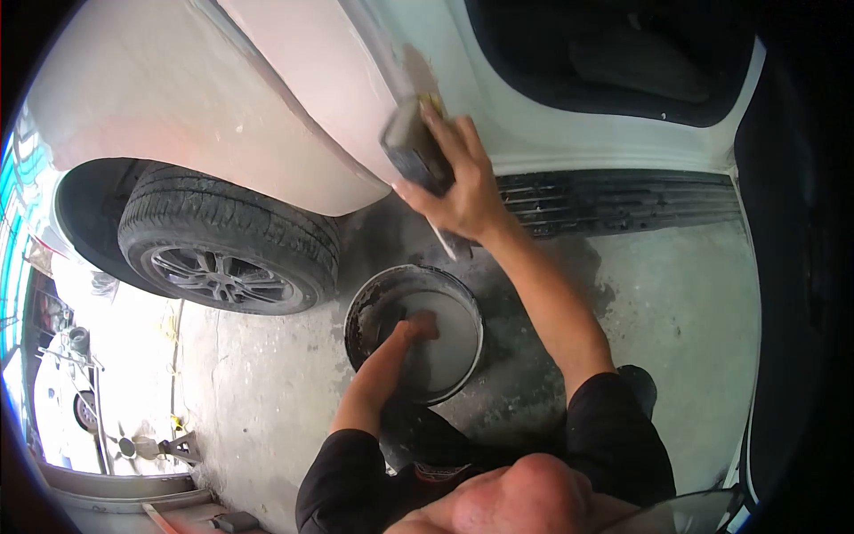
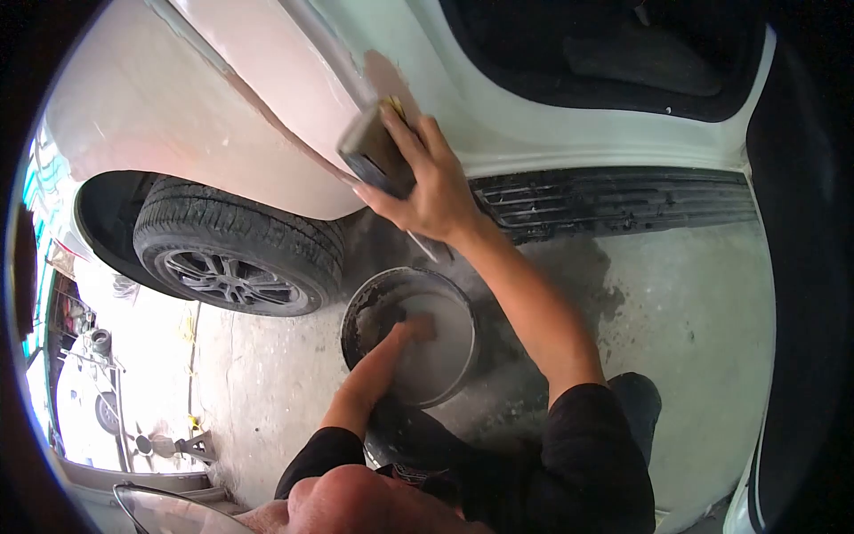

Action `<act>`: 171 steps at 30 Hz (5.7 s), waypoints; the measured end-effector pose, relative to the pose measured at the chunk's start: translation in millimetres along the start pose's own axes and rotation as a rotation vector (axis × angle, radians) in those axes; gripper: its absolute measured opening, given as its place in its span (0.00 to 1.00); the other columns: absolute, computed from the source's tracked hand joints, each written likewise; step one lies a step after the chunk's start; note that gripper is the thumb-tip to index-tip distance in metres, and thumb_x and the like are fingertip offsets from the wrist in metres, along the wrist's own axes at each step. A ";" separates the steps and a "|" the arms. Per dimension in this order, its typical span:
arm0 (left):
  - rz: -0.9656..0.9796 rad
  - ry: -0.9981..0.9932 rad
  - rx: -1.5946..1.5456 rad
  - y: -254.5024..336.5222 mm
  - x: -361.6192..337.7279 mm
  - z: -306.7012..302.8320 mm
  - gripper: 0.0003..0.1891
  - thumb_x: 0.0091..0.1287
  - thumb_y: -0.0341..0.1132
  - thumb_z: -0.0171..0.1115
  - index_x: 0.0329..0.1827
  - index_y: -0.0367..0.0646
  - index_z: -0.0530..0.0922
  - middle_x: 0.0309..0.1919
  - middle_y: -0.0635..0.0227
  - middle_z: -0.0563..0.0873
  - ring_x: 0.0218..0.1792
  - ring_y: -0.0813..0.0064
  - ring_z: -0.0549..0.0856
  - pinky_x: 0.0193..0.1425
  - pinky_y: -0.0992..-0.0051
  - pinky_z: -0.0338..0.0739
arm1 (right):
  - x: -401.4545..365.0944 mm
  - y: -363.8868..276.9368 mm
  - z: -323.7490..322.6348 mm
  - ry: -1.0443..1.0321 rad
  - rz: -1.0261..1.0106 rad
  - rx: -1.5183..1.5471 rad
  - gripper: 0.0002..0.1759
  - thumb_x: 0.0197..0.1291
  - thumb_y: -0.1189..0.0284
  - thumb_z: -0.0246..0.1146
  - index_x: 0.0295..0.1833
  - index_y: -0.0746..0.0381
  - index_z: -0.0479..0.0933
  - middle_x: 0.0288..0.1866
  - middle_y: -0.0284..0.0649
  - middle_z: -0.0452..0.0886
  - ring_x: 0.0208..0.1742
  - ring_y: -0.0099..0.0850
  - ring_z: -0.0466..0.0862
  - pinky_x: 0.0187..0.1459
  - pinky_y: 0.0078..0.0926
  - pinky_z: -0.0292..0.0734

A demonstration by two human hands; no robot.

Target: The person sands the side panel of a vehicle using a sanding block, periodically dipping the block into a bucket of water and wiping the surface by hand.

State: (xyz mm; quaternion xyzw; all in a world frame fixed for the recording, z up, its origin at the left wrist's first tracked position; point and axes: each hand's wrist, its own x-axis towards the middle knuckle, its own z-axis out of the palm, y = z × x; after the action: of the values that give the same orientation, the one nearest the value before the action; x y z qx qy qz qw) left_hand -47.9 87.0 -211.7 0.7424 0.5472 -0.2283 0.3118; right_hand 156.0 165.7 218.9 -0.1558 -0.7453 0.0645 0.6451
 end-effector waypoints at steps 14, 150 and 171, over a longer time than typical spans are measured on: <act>0.090 0.017 0.030 -21.4 27.9 24.5 0.22 0.52 0.41 0.68 0.45 0.33 0.90 0.46 0.42 0.91 0.48 0.48 0.92 0.57 0.57 0.85 | 26.4 -20.8 2.4 0.036 0.052 0.009 0.50 0.56 0.54 0.78 0.73 0.80 0.69 0.53 0.59 0.75 0.53 0.52 0.82 0.55 0.45 0.82; -0.317 1.177 1.420 151.3 -380.0 -433.0 0.35 0.74 0.33 0.55 0.86 0.45 0.61 0.86 0.61 0.58 0.88 0.59 0.52 0.89 0.51 0.49 | -190.8 -13.9 -60.4 -0.030 0.868 0.527 0.33 0.66 0.58 0.74 0.69 0.68 0.79 0.59 0.51 0.79 0.61 0.42 0.82 0.63 0.38 0.77; -0.541 1.103 -0.115 4.9 -158.8 -99.8 0.28 0.77 0.58 0.57 0.58 0.39 0.82 0.52 0.54 0.85 0.56 0.52 0.83 0.62 0.56 0.76 | -90.8 -31.1 -75.0 -0.091 0.338 0.264 0.41 0.57 0.64 0.78 0.74 0.68 0.73 0.59 0.47 0.78 0.59 0.41 0.82 0.59 0.38 0.78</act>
State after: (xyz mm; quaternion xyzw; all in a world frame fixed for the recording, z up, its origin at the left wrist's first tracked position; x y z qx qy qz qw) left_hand -90.6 50.7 -32.6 0.5678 0.8083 0.1482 -0.0468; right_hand 235.9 99.8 154.7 -0.1896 -0.7220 0.2756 0.6057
